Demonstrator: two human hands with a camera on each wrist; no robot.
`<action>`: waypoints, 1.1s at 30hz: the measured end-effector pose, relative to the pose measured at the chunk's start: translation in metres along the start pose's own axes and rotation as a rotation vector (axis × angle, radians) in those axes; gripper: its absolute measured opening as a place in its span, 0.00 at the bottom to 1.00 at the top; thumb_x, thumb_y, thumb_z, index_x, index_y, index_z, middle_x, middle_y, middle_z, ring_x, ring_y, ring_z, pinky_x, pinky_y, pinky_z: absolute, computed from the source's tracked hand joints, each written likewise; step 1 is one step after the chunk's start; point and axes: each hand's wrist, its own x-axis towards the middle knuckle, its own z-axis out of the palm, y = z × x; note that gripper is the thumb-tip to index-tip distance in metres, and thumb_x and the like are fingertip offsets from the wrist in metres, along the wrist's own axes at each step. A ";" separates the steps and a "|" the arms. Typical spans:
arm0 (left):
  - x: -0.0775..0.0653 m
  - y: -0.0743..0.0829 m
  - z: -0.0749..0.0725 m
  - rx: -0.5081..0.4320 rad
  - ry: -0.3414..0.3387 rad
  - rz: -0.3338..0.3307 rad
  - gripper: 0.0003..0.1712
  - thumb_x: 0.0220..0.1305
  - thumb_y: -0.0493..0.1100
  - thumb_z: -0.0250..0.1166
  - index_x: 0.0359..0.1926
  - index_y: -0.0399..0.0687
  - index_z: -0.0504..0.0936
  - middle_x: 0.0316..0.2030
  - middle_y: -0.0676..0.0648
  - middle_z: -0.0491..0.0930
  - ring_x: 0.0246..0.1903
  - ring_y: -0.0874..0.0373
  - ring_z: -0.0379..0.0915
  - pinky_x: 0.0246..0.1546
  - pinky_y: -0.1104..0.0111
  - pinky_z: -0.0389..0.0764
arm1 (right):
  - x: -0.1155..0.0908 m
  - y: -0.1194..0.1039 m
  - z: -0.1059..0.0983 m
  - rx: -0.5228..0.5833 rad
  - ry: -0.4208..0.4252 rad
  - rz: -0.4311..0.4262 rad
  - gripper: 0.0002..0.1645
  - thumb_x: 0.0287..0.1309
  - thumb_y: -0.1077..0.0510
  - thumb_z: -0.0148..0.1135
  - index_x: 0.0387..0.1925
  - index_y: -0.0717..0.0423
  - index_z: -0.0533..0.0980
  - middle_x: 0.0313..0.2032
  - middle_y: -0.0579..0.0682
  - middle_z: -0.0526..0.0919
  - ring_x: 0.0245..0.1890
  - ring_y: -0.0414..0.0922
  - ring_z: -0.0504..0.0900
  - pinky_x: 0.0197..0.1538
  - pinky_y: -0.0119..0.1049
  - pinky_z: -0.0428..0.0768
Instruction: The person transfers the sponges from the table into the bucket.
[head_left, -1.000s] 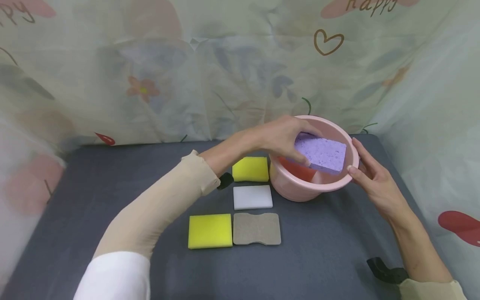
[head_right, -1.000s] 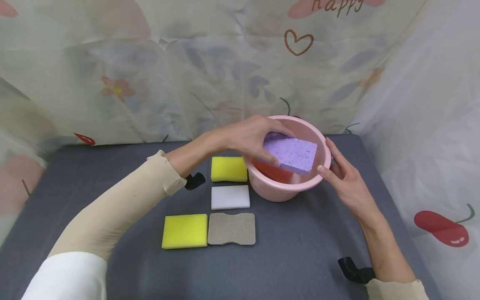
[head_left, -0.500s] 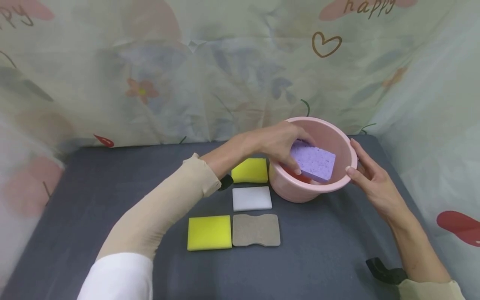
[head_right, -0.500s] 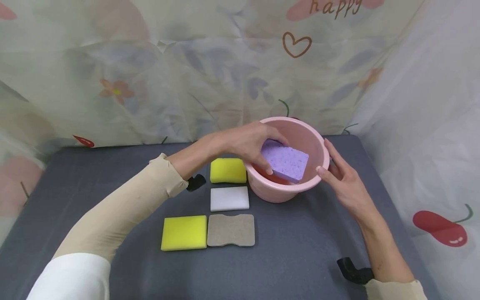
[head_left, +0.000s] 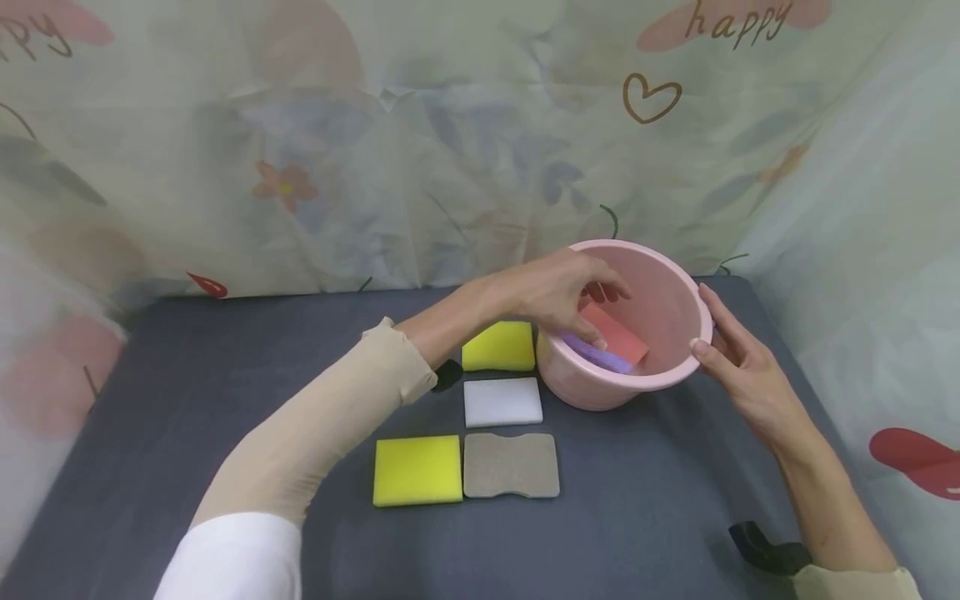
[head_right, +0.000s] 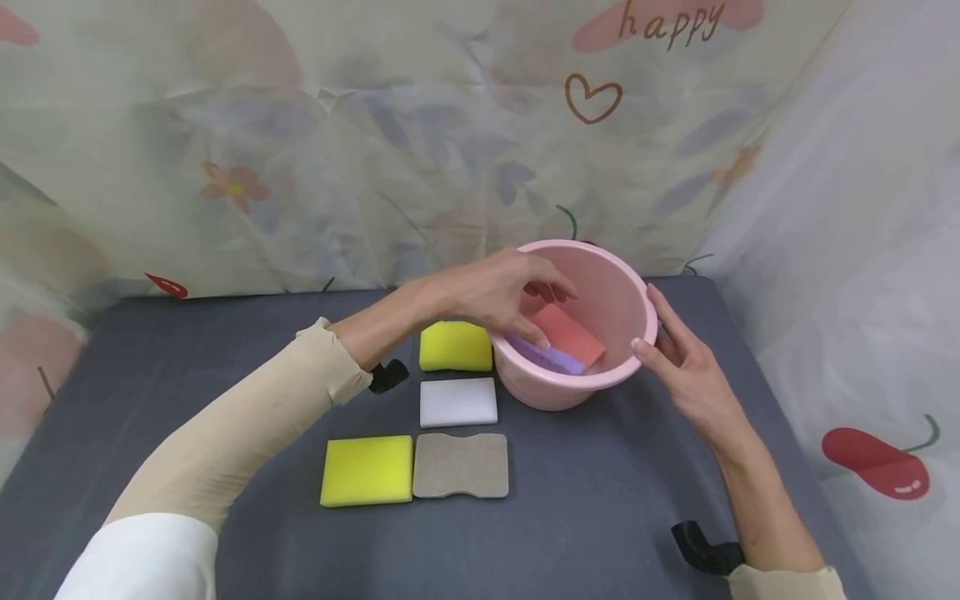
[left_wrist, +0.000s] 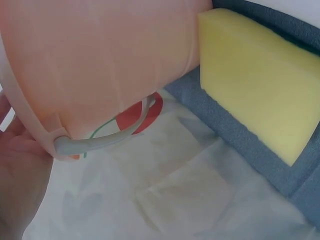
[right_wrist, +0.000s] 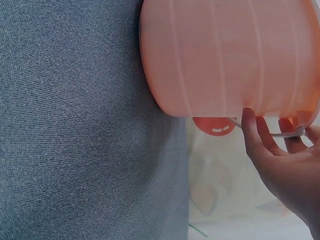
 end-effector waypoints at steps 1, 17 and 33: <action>-0.001 0.000 0.000 -0.011 0.015 0.008 0.38 0.53 0.54 0.77 0.63 0.47 0.77 0.54 0.52 0.79 0.51 0.64 0.74 0.52 0.76 0.72 | 0.000 0.000 0.000 0.003 0.002 -0.001 0.45 0.71 0.62 0.55 0.78 0.33 0.46 0.78 0.49 0.49 0.69 0.41 0.63 0.52 0.18 0.72; -0.050 0.006 -0.002 -0.110 0.225 0.108 0.36 0.54 0.52 0.77 0.63 0.51 0.78 0.50 0.58 0.80 0.49 0.66 0.75 0.52 0.73 0.75 | 0.000 -0.001 0.002 -0.054 0.009 0.036 0.45 0.72 0.55 0.56 0.78 0.29 0.44 0.78 0.45 0.48 0.72 0.50 0.60 0.52 0.19 0.71; -0.139 -0.007 0.016 -0.151 0.383 -0.009 0.37 0.53 0.53 0.77 0.63 0.52 0.78 0.55 0.57 0.79 0.52 0.62 0.76 0.55 0.64 0.75 | 0.000 -0.002 0.005 0.073 0.007 -0.021 0.43 0.72 0.62 0.54 0.79 0.37 0.48 0.77 0.54 0.50 0.66 0.42 0.66 0.52 0.19 0.73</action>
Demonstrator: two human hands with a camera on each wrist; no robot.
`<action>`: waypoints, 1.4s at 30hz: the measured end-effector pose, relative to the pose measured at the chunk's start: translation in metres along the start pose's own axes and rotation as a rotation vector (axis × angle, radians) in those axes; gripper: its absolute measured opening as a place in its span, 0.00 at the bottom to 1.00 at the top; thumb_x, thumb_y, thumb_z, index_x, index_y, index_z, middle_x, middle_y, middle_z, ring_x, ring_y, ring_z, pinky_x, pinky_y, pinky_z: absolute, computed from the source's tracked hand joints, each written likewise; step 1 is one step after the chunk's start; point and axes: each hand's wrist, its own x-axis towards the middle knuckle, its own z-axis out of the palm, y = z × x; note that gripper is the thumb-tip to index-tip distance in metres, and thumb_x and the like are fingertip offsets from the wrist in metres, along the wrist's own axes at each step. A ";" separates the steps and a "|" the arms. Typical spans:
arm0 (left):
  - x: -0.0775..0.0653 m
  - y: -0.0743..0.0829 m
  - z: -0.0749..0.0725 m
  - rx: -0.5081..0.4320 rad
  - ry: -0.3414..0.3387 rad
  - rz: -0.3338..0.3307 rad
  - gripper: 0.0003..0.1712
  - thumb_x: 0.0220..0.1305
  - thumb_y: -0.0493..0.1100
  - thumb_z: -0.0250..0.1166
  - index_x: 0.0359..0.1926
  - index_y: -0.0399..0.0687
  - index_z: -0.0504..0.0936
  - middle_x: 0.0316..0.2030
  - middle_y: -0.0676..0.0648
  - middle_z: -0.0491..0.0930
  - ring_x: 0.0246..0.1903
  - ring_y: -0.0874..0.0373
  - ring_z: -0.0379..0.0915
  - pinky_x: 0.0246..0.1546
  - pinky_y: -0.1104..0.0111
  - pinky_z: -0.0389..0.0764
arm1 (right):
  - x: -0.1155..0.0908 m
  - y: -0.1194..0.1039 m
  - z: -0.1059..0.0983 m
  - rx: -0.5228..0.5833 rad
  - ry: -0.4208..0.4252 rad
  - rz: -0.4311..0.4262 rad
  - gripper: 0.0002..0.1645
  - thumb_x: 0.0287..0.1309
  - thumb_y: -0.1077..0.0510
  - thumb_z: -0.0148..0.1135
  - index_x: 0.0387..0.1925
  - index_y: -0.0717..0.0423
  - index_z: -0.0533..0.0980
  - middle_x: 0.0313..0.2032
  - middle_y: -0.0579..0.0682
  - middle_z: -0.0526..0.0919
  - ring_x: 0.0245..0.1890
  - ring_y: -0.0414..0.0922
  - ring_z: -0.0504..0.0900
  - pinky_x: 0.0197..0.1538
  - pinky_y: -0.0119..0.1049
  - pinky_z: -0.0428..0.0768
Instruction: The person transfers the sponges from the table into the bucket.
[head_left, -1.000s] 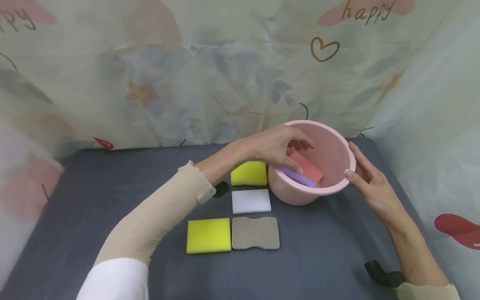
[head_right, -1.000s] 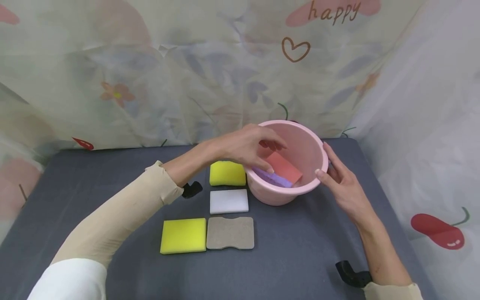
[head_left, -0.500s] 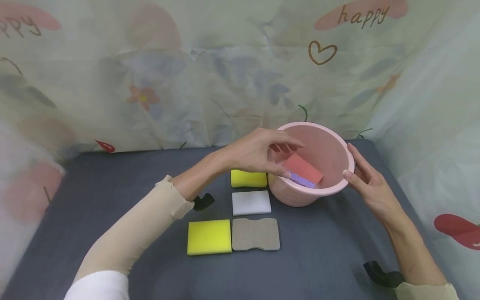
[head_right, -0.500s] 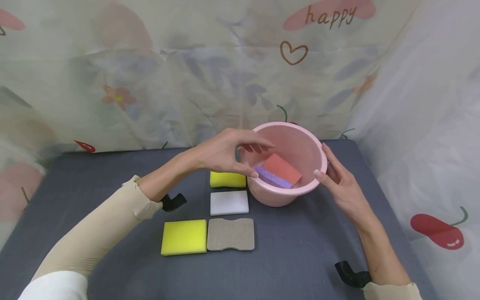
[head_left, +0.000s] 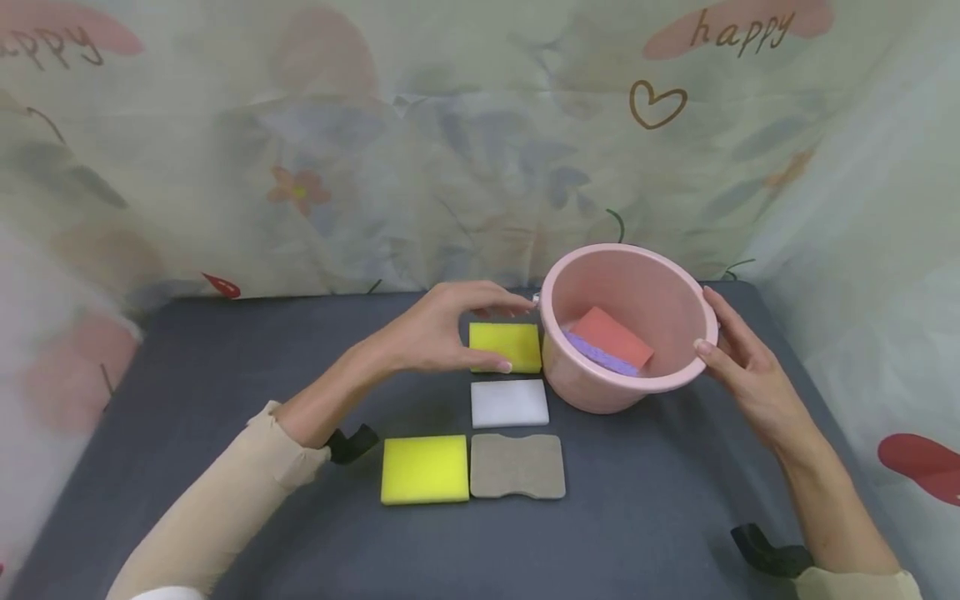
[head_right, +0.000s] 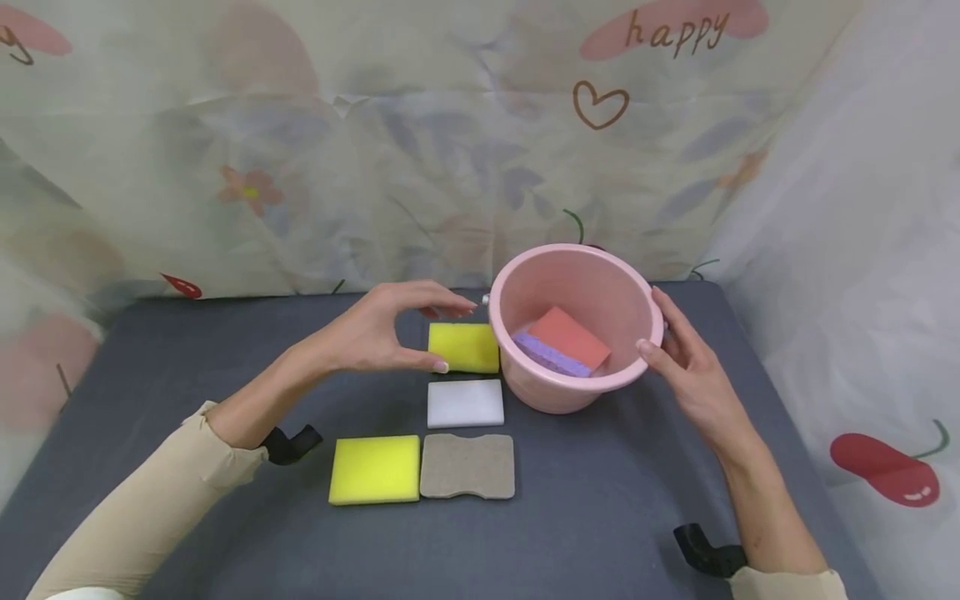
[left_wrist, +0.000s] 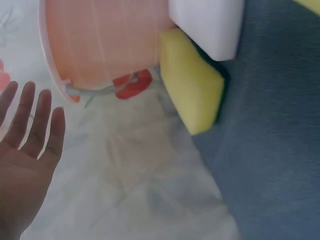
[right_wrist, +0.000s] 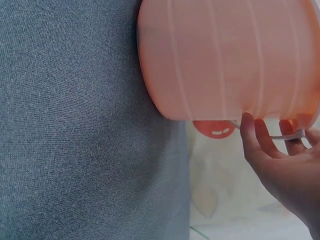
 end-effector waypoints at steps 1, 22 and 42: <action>-0.004 -0.001 -0.001 -0.001 0.000 -0.005 0.37 0.54 0.53 0.77 0.64 0.52 0.78 0.56 0.57 0.79 0.53 0.62 0.75 0.55 0.63 0.75 | 0.001 0.000 0.000 0.000 0.005 -0.001 0.43 0.72 0.62 0.54 0.79 0.37 0.49 0.76 0.54 0.51 0.65 0.41 0.67 0.52 0.19 0.73; -0.106 -0.004 0.011 -0.010 -0.009 -0.220 0.36 0.54 0.56 0.77 0.64 0.68 0.75 0.56 0.65 0.76 0.52 0.65 0.73 0.52 0.57 0.77 | 0.001 0.003 0.003 -0.010 0.104 0.023 0.41 0.68 0.61 0.60 0.77 0.40 0.56 0.74 0.54 0.57 0.57 0.36 0.74 0.49 0.20 0.75; -0.157 -0.013 0.042 -0.057 -0.042 -0.375 0.39 0.52 0.53 0.78 0.65 0.64 0.75 0.60 0.62 0.72 0.63 0.59 0.68 0.58 0.51 0.73 | 0.004 0.006 0.005 0.074 0.074 -0.012 0.40 0.70 0.62 0.57 0.77 0.42 0.55 0.75 0.52 0.55 0.61 0.39 0.70 0.49 0.21 0.75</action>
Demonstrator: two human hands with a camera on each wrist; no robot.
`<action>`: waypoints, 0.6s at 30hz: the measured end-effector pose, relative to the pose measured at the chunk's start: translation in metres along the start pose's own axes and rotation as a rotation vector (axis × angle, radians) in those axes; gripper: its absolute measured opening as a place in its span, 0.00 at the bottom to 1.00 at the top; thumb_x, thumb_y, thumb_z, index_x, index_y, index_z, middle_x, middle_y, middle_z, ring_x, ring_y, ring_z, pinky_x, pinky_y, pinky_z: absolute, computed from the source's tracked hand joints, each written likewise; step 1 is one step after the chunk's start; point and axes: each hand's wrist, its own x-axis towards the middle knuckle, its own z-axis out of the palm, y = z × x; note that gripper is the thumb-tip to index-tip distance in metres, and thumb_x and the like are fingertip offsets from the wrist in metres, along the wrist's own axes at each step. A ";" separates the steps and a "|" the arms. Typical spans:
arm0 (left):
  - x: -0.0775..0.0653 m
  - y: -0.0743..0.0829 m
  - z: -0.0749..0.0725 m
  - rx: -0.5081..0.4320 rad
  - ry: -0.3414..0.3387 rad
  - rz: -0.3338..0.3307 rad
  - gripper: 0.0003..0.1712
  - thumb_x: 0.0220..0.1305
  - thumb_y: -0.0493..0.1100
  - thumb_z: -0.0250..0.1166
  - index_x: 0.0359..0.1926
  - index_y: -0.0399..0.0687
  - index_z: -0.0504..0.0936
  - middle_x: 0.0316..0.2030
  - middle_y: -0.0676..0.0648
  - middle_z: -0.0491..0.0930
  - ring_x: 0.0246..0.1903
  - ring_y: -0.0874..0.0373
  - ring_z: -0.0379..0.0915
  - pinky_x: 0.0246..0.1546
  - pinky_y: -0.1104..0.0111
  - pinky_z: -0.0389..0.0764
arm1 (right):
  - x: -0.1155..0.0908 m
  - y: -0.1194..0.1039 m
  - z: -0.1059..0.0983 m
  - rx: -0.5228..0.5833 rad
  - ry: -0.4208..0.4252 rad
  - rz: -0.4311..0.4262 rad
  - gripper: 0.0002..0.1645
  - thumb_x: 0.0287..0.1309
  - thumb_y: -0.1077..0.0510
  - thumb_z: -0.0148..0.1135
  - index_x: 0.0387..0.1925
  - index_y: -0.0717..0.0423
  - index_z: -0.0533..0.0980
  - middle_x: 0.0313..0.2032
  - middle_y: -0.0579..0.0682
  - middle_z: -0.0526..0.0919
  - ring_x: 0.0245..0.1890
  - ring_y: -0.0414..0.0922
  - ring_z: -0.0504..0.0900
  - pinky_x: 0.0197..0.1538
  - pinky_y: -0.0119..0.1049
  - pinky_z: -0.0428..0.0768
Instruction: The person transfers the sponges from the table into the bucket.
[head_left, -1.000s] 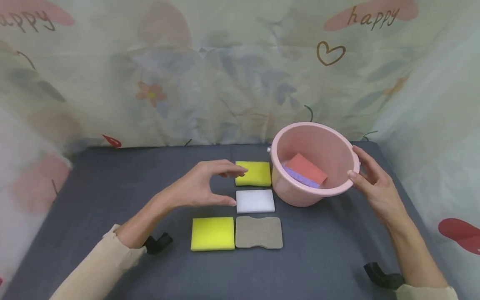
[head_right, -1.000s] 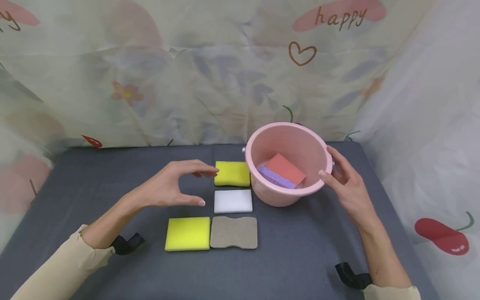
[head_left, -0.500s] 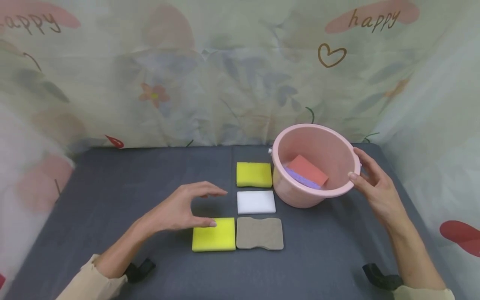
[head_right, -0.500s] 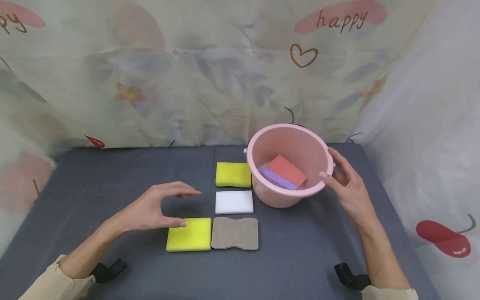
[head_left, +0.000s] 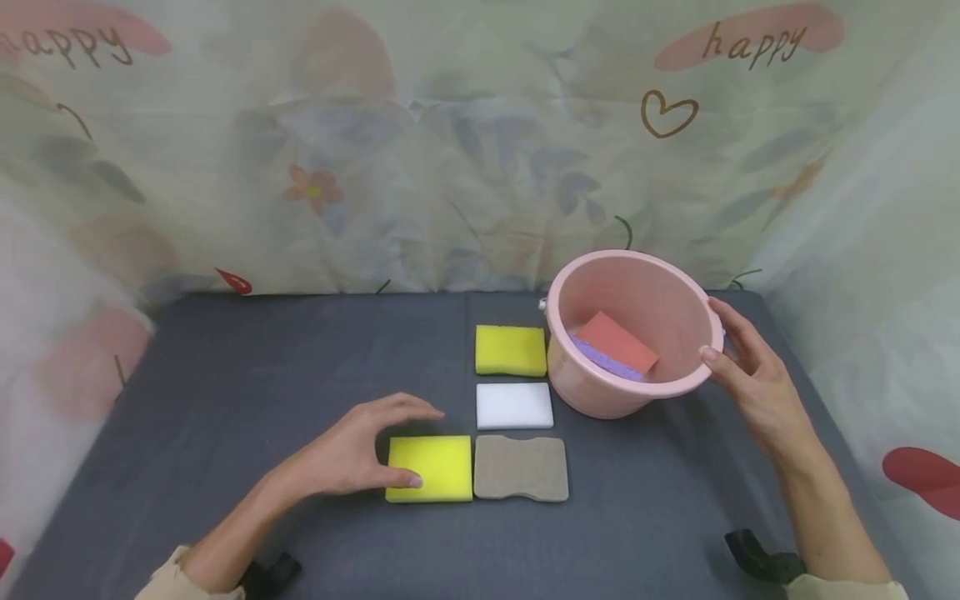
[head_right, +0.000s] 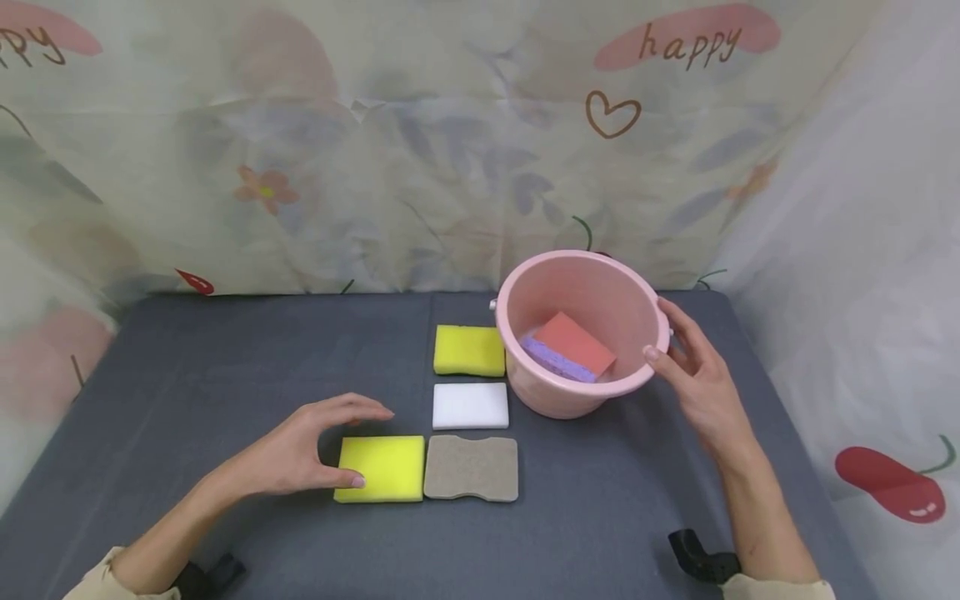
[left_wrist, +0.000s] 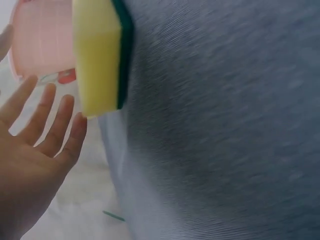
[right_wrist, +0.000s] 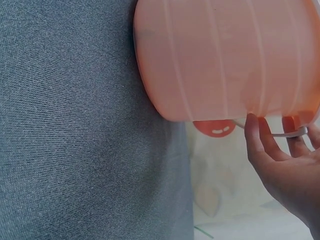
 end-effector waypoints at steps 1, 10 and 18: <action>-0.002 -0.001 0.002 0.004 -0.010 -0.015 0.39 0.52 0.54 0.78 0.65 0.63 0.75 0.61 0.63 0.72 0.63 0.59 0.67 0.59 0.51 0.72 | 0.000 0.000 0.000 0.003 -0.001 -0.006 0.40 0.70 0.62 0.57 0.77 0.42 0.55 0.75 0.52 0.55 0.60 0.39 0.71 0.49 0.21 0.75; -0.009 -0.006 0.012 0.026 -0.069 -0.070 0.43 0.48 0.54 0.80 0.67 0.63 0.74 0.60 0.63 0.72 0.62 0.60 0.68 0.60 0.53 0.71 | 0.001 -0.001 -0.001 0.068 -0.026 -0.060 0.38 0.70 0.65 0.55 0.77 0.46 0.57 0.73 0.53 0.58 0.60 0.39 0.71 0.52 0.22 0.75; -0.011 -0.009 0.014 0.040 -0.096 -0.114 0.46 0.48 0.53 0.80 0.68 0.64 0.72 0.62 0.61 0.71 0.63 0.59 0.67 0.60 0.52 0.70 | 0.002 -0.001 0.000 0.079 -0.023 -0.055 0.38 0.70 0.65 0.54 0.77 0.45 0.57 0.72 0.53 0.58 0.61 0.42 0.69 0.53 0.21 0.74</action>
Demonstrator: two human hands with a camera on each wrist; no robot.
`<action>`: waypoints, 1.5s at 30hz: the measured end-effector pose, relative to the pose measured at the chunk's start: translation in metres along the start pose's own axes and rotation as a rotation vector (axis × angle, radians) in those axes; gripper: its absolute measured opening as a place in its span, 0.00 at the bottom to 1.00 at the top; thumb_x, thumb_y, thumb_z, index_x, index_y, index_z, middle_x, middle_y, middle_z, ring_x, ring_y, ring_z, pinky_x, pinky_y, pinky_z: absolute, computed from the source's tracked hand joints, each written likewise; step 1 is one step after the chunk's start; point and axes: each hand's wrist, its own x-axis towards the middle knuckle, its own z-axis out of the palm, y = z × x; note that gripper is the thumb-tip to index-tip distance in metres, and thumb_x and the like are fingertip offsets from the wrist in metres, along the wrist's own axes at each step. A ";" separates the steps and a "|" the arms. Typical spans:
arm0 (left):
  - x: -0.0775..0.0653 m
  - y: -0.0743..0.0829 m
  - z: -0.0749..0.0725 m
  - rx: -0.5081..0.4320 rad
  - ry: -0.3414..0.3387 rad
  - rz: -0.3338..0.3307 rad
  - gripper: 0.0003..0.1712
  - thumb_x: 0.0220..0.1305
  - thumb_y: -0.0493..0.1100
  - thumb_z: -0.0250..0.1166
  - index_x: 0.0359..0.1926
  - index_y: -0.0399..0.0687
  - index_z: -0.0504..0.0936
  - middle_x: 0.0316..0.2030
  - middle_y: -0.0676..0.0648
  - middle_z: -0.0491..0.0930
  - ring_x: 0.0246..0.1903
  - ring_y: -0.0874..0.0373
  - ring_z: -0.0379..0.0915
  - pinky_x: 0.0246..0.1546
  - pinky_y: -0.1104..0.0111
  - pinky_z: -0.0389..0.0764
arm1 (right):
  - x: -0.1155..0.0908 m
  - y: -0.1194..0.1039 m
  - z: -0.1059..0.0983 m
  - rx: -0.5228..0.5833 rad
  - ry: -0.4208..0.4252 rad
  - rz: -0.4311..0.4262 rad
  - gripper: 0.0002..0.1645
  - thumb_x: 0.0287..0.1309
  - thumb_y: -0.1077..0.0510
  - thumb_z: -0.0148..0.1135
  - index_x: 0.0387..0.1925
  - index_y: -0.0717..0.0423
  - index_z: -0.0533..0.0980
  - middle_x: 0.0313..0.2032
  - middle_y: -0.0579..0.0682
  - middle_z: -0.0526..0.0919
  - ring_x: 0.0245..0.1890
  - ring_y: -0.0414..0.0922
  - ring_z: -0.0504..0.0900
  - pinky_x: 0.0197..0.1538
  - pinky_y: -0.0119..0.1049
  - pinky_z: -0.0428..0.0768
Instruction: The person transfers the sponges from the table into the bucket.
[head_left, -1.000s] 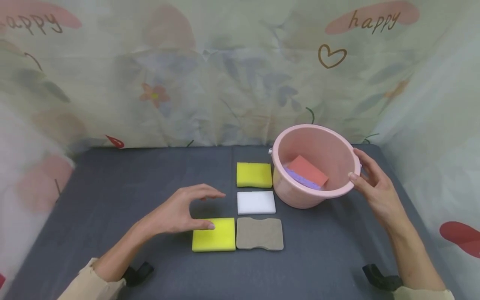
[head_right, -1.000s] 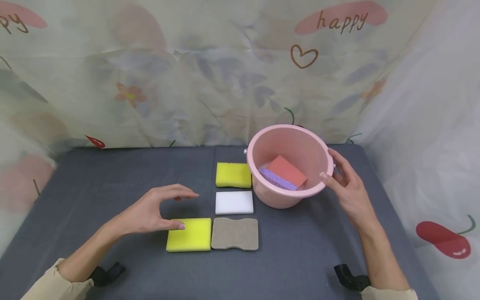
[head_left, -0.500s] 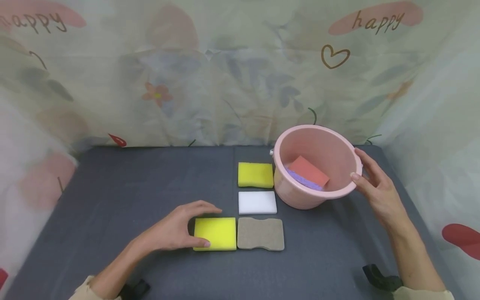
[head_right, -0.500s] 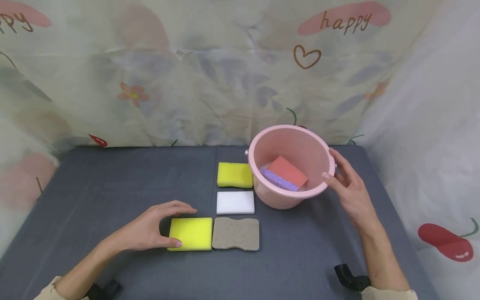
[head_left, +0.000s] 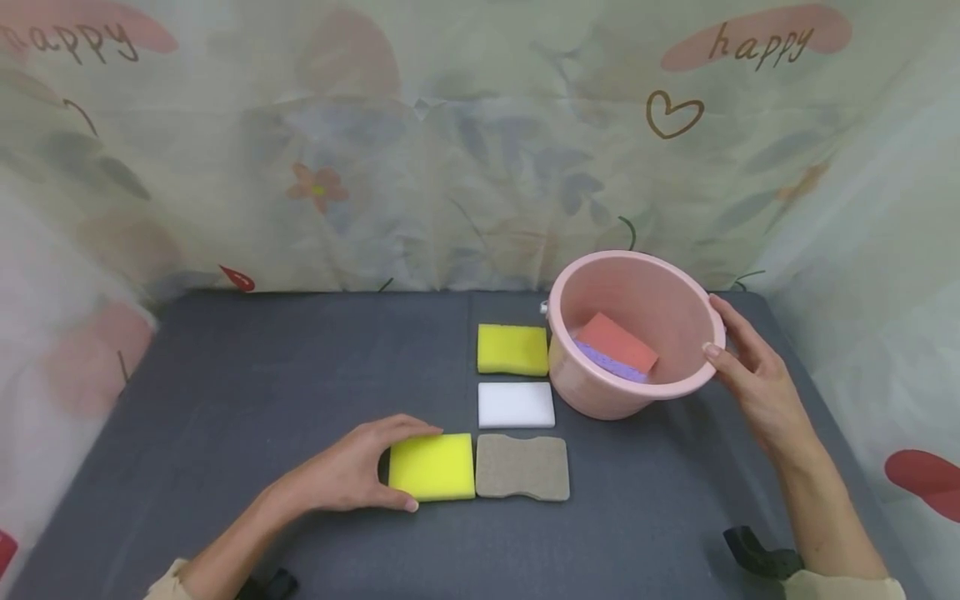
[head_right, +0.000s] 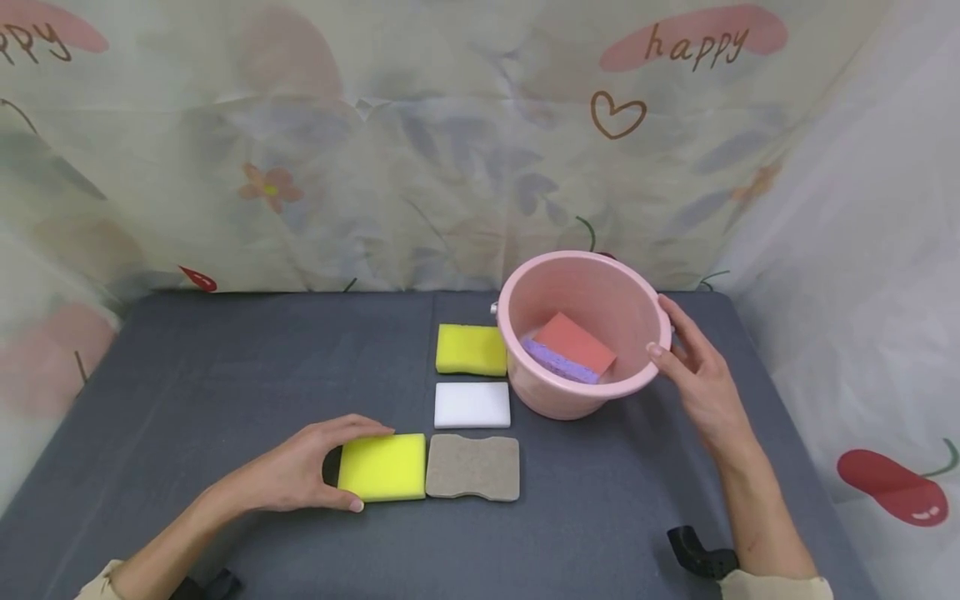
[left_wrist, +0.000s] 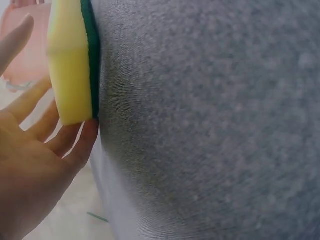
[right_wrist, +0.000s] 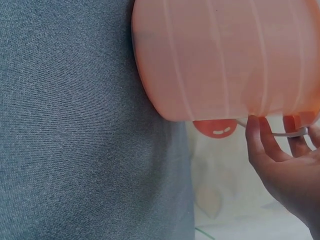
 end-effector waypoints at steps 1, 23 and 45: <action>0.000 0.000 0.000 0.001 -0.004 -0.007 0.46 0.48 0.53 0.80 0.69 0.64 0.71 0.62 0.61 0.71 0.63 0.59 0.66 0.60 0.52 0.70 | 0.000 0.000 0.000 -0.003 0.002 0.002 0.38 0.70 0.64 0.55 0.77 0.45 0.57 0.72 0.53 0.58 0.62 0.42 0.68 0.53 0.21 0.74; 0.005 0.004 0.007 0.178 -0.028 -0.040 0.48 0.49 0.53 0.79 0.72 0.61 0.68 0.63 0.56 0.71 0.62 0.56 0.66 0.58 0.53 0.72 | -0.001 -0.003 -0.001 -0.194 0.060 0.100 0.38 0.70 0.56 0.57 0.76 0.37 0.57 0.74 0.50 0.59 0.56 0.34 0.76 0.49 0.18 0.73; 0.015 0.015 -0.031 0.130 0.055 0.110 0.42 0.52 0.55 0.77 0.68 0.65 0.72 0.55 0.64 0.73 0.51 0.67 0.71 0.50 0.64 0.76 | 0.000 -0.007 0.003 -0.327 0.099 0.084 0.36 0.69 0.53 0.59 0.75 0.35 0.60 0.72 0.48 0.62 0.57 0.30 0.75 0.50 0.20 0.72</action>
